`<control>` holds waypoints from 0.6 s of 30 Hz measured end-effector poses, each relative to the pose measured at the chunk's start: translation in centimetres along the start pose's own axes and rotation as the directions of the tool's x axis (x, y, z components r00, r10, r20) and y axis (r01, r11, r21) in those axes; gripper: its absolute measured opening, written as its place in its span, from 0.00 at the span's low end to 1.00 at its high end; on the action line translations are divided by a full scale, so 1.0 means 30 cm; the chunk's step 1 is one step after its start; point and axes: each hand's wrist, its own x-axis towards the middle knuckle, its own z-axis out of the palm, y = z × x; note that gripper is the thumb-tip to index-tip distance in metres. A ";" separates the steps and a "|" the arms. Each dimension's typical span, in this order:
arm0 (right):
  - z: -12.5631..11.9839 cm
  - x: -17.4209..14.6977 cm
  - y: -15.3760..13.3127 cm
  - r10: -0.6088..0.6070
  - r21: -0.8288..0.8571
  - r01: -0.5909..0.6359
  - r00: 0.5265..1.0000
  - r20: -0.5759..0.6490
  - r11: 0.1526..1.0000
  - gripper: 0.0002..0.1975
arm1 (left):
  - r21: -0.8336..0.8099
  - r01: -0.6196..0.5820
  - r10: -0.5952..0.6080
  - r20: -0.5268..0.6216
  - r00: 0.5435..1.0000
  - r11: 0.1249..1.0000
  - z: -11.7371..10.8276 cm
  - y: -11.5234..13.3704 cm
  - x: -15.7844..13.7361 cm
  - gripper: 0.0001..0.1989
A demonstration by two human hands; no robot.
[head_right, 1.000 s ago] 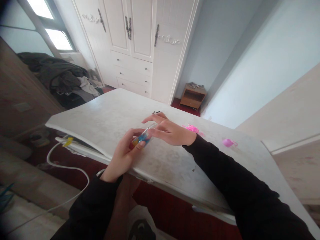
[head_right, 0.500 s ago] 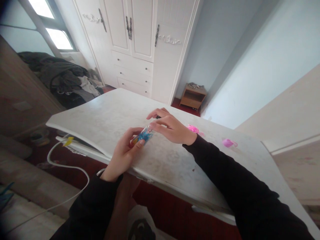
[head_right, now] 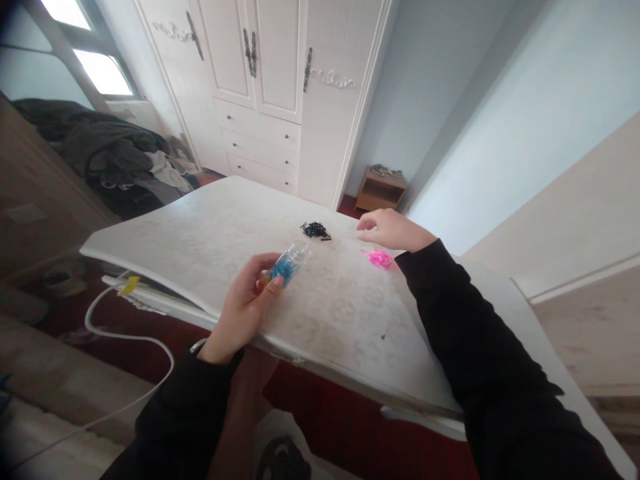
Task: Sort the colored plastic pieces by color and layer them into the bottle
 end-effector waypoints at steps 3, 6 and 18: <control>-0.001 -0.004 0.102 0.164 -0.146 -0.130 0.954 0.253 0.981 0.26 | -0.006 0.002 -0.002 -0.001 1.000 1.000 -0.001 0.002 0.001 0.15; 0.011 -0.004 0.157 0.234 -0.193 -0.179 0.920 0.313 0.965 0.26 | -0.020 0.012 -0.012 0.001 1.000 1.000 -0.002 0.005 0.001 0.15; 0.060 0.020 0.149 0.164 -0.222 -0.097 0.938 0.305 0.970 0.06 | -0.010 0.019 -0.019 0.007 1.000 1.000 -0.005 0.004 0.000 0.15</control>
